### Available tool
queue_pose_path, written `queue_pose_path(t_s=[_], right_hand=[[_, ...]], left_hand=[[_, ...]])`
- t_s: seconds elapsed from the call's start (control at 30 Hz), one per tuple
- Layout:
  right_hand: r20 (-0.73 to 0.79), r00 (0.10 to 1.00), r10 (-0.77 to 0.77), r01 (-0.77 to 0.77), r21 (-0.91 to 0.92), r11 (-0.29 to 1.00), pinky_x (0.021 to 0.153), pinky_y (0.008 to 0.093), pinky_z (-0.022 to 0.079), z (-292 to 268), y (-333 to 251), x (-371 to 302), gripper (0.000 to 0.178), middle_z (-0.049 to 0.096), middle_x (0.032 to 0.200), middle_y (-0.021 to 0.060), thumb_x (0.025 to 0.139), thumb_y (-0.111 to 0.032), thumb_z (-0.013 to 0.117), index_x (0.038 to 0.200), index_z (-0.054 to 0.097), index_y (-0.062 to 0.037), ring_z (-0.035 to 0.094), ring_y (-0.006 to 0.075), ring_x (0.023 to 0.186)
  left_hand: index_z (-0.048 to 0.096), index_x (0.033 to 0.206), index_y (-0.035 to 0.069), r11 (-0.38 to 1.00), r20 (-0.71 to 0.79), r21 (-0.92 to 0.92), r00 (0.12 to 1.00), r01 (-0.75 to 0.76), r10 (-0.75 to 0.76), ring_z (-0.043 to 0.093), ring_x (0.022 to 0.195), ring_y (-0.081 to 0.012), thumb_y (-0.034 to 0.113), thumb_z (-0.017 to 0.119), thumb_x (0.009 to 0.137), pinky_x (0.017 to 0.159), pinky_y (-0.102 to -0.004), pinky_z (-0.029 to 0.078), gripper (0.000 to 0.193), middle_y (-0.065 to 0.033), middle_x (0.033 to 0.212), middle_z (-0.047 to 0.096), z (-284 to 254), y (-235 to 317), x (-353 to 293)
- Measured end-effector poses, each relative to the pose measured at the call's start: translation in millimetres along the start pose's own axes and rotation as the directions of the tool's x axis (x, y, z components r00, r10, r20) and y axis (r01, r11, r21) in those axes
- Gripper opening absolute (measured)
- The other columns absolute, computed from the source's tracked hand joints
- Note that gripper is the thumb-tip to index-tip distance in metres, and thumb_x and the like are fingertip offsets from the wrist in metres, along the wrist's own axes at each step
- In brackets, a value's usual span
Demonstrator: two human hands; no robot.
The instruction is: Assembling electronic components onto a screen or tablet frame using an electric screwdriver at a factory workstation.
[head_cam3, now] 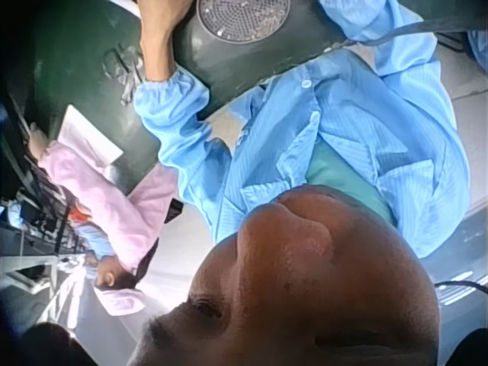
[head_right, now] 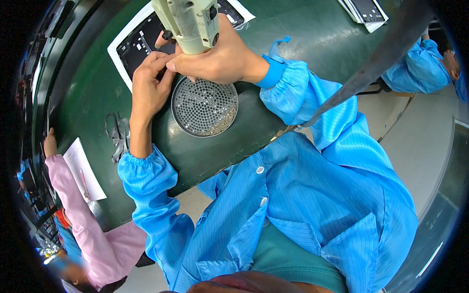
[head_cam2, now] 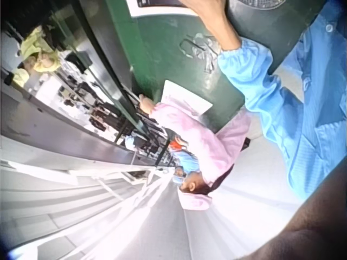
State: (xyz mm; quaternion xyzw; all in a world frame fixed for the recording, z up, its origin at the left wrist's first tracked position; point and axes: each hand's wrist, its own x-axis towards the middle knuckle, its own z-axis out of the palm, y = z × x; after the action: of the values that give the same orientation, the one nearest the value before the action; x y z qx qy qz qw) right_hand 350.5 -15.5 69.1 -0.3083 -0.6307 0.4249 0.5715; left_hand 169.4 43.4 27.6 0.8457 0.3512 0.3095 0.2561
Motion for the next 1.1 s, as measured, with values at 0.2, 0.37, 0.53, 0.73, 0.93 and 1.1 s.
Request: queue_pose_path(t_s=[0.2,0.37,0.53,0.73,0.93,1.1], right_hand=[[-0.016,0.998,-0.059,0.056,-0.135,0.989,0.056,0.0261,0.048,-5.9,-12.8,14.9,0.037,0.057,0.062,0.0038,0.087,-0.006,0.062,0.119,0.050,0.0078,0.056,0.0123,0.054],[-0.097,0.995,0.002,0.009,0.112,0.994,0.047,0.0233,0.045,18.2,7.1,50.9,0.036,0.060,0.069,0.0036,0.080,0.004,0.066,0.114,0.054,0.0047,0.056,0.0080,0.053],[-0.113,0.990,0.086,-0.081,0.046,0.996,0.043,0.0223,0.043,10.6,32.6,54.4,0.034,0.060,0.066,0.0031,0.080,0.003,0.067,0.112,0.055,0.0037,0.055,0.0082,0.050],[-0.094,0.989,0.113,-0.098,0.150,0.984,0.043,0.0221,0.042,11.8,39.4,52.3,0.033,0.059,0.066,0.0031,0.081,0.004,0.066,0.112,0.055,0.0034,0.056,0.0085,0.050],[-0.099,0.987,0.126,-0.111,0.142,0.984,0.044,0.0223,0.043,11.9,37.4,52.4,0.030,0.059,0.066,0.0034,0.081,0.005,0.065,0.109,0.055,0.0045,0.056,0.0087,0.051],[-0.084,0.991,0.108,-0.100,0.096,0.990,0.046,0.0230,0.045,12.2,38.3,51.7,0.028,0.059,0.066,0.0033,0.080,0.005,0.065,0.107,0.056,0.0048,0.056,0.0087,0.052]], left_hand=[[0.070,0.096,0.001,0.999,-0.029,-0.017,0.999,-0.040,0.039,0.061,0.069,-0.0256,0.011,0.073,0.077,0.060,-0.0326,0.048,0.022,-0.0109,0.081,0.062,5.7,-4.5,1.4],[0.070,0.098,0.002,0.999,-0.044,-0.034,0.999,0.023,-0.025,0.062,0.070,-0.0253,0.012,0.073,0.076,0.060,-0.0324,0.049,0.024,-0.0111,0.080,0.061,4.0,-5.2,-6.5],[0.071,0.097,0.005,1.000,-0.035,-0.013,0.999,-0.002,0.002,0.061,0.076,-0.0272,0.012,0.072,0.075,0.066,-0.0374,0.049,0.023,-0.0100,0.081,0.060,6.4,-5.0,-2.5],[0.072,0.095,0.007,0.998,-0.027,0.052,0.999,-0.024,0.025,0.060,0.079,-0.0281,0.014,0.070,0.076,0.069,-0.0389,0.048,0.019,-0.0079,0.082,0.061,7.5,-7.5,-5.0],[0.072,0.092,0.007,0.998,-0.039,0.057,0.998,-0.037,0.039,0.060,0.078,-0.0276,0.013,0.070,0.076,0.069,-0.0386,0.048,0.017,-0.0071,0.082,0.061,7.8,-7.0,-4.9],[0.072,0.091,0.007,0.996,-0.049,0.067,0.997,-0.059,0.063,0.060,0.078,-0.0274,0.014,0.070,0.076,0.068,-0.0385,0.048,0.016,-0.0069,0.082,0.061,8.6,-9.0,-4.7]])
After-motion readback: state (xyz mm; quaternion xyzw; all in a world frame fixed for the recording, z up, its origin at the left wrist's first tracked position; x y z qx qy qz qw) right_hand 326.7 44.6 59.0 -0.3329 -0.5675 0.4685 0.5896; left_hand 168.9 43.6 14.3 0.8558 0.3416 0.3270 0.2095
